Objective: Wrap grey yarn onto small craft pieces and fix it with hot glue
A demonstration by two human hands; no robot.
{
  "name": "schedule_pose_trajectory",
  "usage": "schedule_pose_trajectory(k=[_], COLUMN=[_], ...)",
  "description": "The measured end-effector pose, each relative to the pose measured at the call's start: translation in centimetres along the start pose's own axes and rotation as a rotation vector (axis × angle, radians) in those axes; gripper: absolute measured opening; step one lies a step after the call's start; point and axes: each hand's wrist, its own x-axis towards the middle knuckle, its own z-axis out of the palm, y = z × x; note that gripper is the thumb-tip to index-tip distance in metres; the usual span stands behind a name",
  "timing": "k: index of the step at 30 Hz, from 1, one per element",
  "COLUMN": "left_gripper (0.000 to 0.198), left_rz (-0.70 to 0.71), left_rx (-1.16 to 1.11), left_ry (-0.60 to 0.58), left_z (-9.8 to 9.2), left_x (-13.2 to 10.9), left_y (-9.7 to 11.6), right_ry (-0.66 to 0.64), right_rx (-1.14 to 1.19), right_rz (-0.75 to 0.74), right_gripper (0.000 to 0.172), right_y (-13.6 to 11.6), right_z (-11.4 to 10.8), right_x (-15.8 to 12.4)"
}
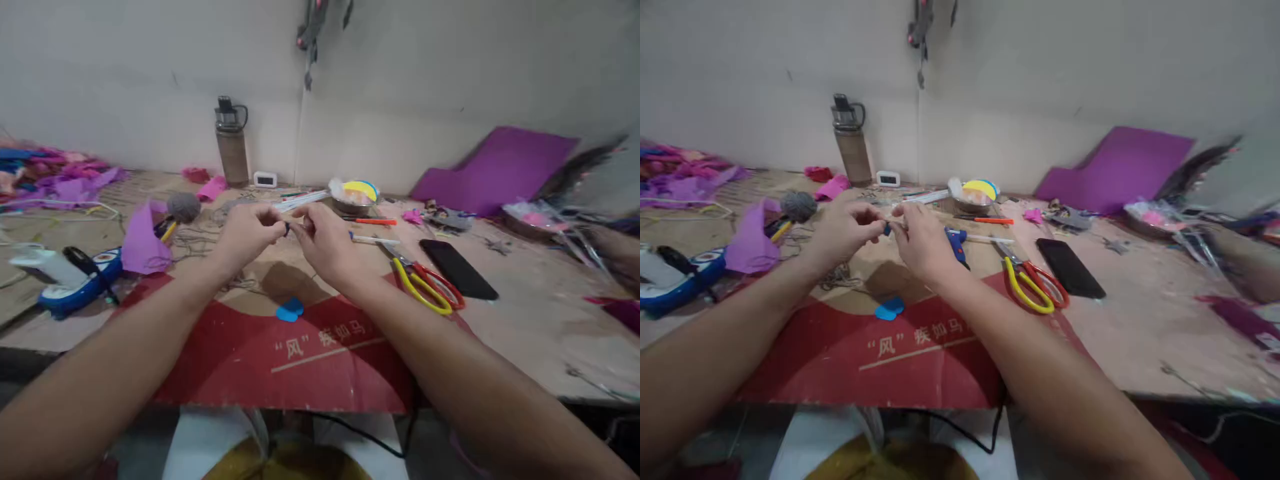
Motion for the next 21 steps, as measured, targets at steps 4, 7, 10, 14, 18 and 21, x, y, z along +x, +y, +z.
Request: schedule_pose_trajectory(k=[4,7,10,14,18,21], left_gripper=[0.007,0.006,0.007,0.007,0.005,0.004], left_rz=[-0.036,-0.056,-0.049,-0.025,-0.005,-0.022], left_rx=[-0.041,-0.078,-0.099,-0.107,-0.154,-0.233], left_ry=[0.049,0.075,0.084,0.096,0.121,0.145], left_z=[0.2,0.4,0.6,0.8,1.0,1.2], left_x=[0.0,0.1,0.0,-0.1,-0.1,0.0], left_y=[0.1,-0.2,-0.5,-0.8,-0.9,-1.0], right_ry=[0.010,0.021,0.028,0.030,0.033,0.034], right_rx=[0.026,0.070,0.125,0.194,0.233,0.253], right_rz=[0.021,0.082,0.165,0.243,0.255,0.252], right_gripper=[0.004,0.008,0.009,0.012,0.012,0.014], right_y=[-0.1,-0.3,-0.6,-0.8,-1.0,-1.1], right_z=[0.1,0.2,0.3,0.5,0.7,0.8], right_x=[-0.1,-0.2,-0.2,-0.1,-0.3,-0.5])
